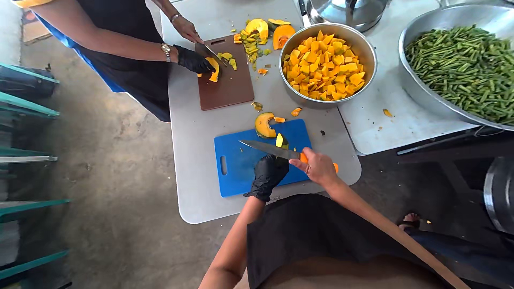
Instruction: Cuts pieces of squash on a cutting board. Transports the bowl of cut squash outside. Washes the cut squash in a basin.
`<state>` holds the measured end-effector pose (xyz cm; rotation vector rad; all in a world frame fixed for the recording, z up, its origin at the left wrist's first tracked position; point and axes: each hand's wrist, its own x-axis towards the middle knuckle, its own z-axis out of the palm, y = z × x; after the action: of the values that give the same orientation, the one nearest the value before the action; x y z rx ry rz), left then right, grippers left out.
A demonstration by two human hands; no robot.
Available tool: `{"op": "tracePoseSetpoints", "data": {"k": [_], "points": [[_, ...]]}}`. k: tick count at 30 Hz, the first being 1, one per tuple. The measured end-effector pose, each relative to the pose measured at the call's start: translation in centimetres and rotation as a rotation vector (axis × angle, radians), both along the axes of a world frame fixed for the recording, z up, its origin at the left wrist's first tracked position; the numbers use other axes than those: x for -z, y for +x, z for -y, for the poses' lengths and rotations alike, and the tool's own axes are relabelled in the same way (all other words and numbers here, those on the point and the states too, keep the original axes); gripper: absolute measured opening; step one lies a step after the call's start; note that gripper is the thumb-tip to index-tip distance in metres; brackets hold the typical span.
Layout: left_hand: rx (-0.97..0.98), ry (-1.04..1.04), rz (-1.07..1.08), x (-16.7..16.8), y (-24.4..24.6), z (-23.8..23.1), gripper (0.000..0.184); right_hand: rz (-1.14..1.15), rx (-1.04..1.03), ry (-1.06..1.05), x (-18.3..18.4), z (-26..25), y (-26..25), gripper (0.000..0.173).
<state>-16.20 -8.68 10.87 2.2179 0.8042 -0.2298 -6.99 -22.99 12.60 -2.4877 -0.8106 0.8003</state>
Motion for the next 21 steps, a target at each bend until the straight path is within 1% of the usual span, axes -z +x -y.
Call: {"op": "tracePoseSetpoints", "data": {"k": [2, 4, 6, 8, 9, 12, 14, 16, 18, 19, 21], "points": [[-0.046, -0.024, 0.076, 0.7, -0.6, -0.1, 0.038, -0.004, 0.025, -0.024, 0.5, 0.1, 0.3, 0.074], [-0.086, -0.079, 0.216, 1.7, -1.5, -0.5, 0.039, -0.065, 0.103, -0.085, 1.5, 0.5, 1.4, 0.072], [-0.082, -0.124, 0.395, 2.2, -2.5, -0.5, 0.039, -0.106, 0.236, -0.139, 3.0, 1.8, 3.0, 0.072], [-0.043, -0.146, 0.521, 2.2, -3.0, -0.4, 0.036, -0.11, 0.284, -0.185, 3.6, 3.2, 4.3, 0.075], [-0.024, -0.152, 0.549, 2.4, -3.0, -0.4, 0.037, -0.105, 0.267, -0.165, 3.3, 3.6, 4.4, 0.073], [0.038, -0.158, 0.57, 3.2, -2.5, -0.8, 0.04, -0.14, 0.18, -0.006, 0.9, 3.2, 3.3, 0.065], [0.069, -0.143, 0.601, 3.5, -2.2, -0.8, 0.039, -0.13, 0.108, 0.096, -0.2, 2.5, 2.2, 0.065], [0.09, -0.11, 0.601, 3.3, -2.2, -0.9, 0.039, -0.097, 0.068, 0.126, -1.0, 2.0, 1.5, 0.067], [0.083, -0.108, 0.604, 3.2, -2.6, -1.1, 0.04, -0.1, 0.08, 0.061, -1.1, 2.0, 1.7, 0.066], [0.069, -0.104, 0.639, 3.4, -2.9, -1.2, 0.039, -0.12, 0.114, 0.0, -0.6, 2.2, 2.2, 0.066], [0.061, -0.098, 0.725, 3.0, -3.3, -1.5, 0.039, -0.196, 0.233, -0.158, 1.4, 3.1, 3.7, 0.072]]}}
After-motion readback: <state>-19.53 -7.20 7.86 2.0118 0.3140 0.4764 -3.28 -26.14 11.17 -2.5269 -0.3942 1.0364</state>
